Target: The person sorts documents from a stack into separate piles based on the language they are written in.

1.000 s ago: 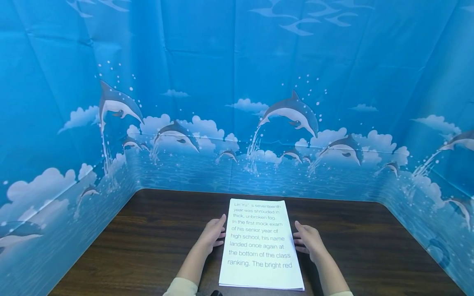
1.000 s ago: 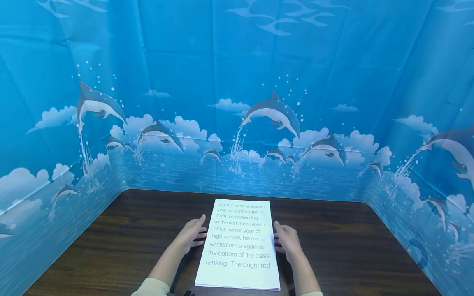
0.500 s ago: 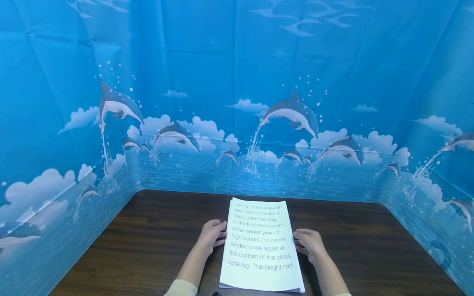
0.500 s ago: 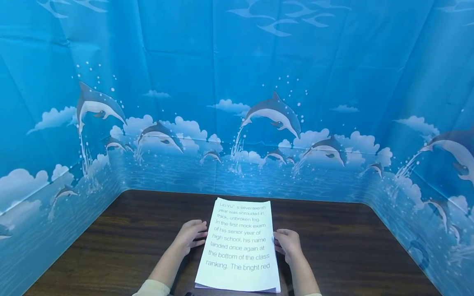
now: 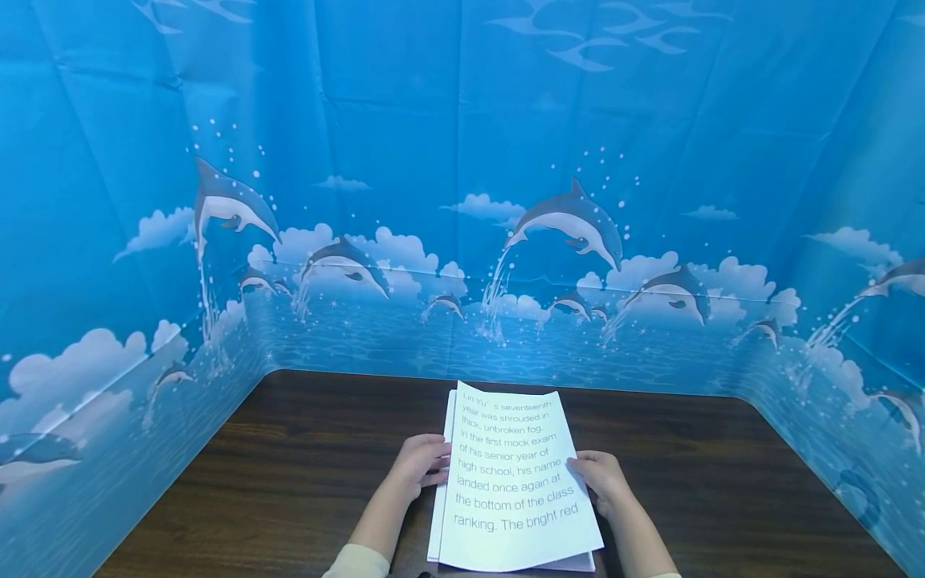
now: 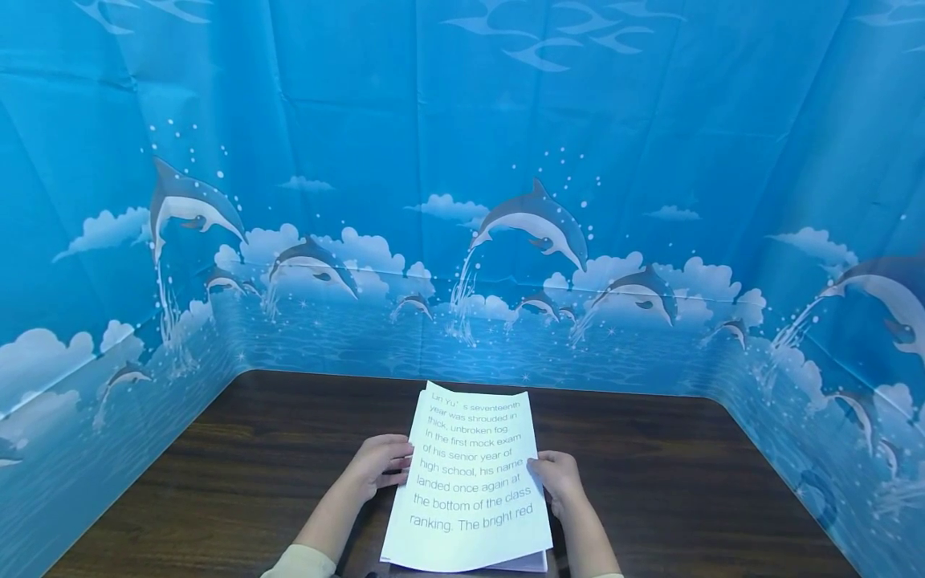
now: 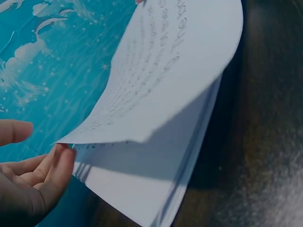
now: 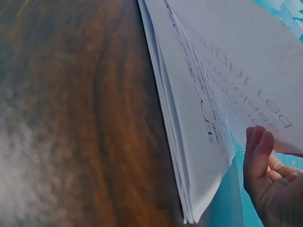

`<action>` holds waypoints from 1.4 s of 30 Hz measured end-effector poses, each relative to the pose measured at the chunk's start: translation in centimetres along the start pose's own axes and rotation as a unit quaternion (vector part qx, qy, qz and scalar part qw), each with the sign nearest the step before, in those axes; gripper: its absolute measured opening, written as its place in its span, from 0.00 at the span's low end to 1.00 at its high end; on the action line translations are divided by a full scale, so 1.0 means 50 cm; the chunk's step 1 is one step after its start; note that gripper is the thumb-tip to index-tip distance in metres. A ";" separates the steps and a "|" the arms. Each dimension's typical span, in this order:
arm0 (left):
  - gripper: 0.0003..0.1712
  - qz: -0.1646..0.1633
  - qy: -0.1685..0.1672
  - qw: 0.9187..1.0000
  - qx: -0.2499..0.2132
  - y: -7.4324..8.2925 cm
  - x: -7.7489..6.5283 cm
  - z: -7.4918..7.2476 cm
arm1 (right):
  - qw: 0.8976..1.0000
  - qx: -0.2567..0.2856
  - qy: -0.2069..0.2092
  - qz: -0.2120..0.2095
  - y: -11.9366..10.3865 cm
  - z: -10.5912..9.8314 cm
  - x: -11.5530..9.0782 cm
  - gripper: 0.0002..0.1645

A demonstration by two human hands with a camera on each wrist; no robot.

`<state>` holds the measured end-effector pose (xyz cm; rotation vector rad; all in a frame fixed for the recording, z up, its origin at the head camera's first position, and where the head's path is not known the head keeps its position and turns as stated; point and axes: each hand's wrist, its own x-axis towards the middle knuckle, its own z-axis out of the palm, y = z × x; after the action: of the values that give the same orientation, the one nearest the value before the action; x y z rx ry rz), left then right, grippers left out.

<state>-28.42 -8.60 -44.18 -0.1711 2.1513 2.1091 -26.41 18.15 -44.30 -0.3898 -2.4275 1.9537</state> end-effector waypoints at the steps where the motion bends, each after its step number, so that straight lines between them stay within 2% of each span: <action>1: 0.24 0.002 -0.002 1.000 0.009 -0.001 0.000 0.002 | 1.000 -0.005 0.003 0.000 0.000 0.000 -0.001 0.18; 5: 0.21 0.021 0.002 0.998 0.064 -0.008 -0.002 0.008 | 1.000 -0.014 0.007 0.002 0.001 0.002 -0.002 0.16; 9: 0.19 0.055 0.012 0.992 0.115 -0.013 -0.006 0.016 | 1.000 -0.017 0.001 0.003 0.003 0.003 -0.002 0.15; 13: 0.19 0.076 0.022 0.986 0.145 -0.014 -0.011 0.024 | 1.000 -0.027 0.004 0.003 0.003 0.003 -0.003 0.14; 19: 0.19 0.085 0.050 0.980 0.173 -0.012 -0.013 0.031 | 0.999 -0.037 0.008 -0.002 0.003 0.003 -0.004 0.13; 28: 0.18 0.089 0.081 0.977 0.176 -0.012 -0.011 0.033 | 0.998 -0.057 0.027 -0.006 0.008 0.000 0.001 0.10; 42: 0.18 0.079 0.068 0.984 0.143 -0.008 -0.011 0.021 | 0.998 -0.054 0.028 0.005 0.007 -0.004 0.000 0.12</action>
<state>-27.78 -7.54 -44.52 -0.1218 2.5975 1.8835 -26.30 18.39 -44.57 -0.4512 -2.5072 1.7952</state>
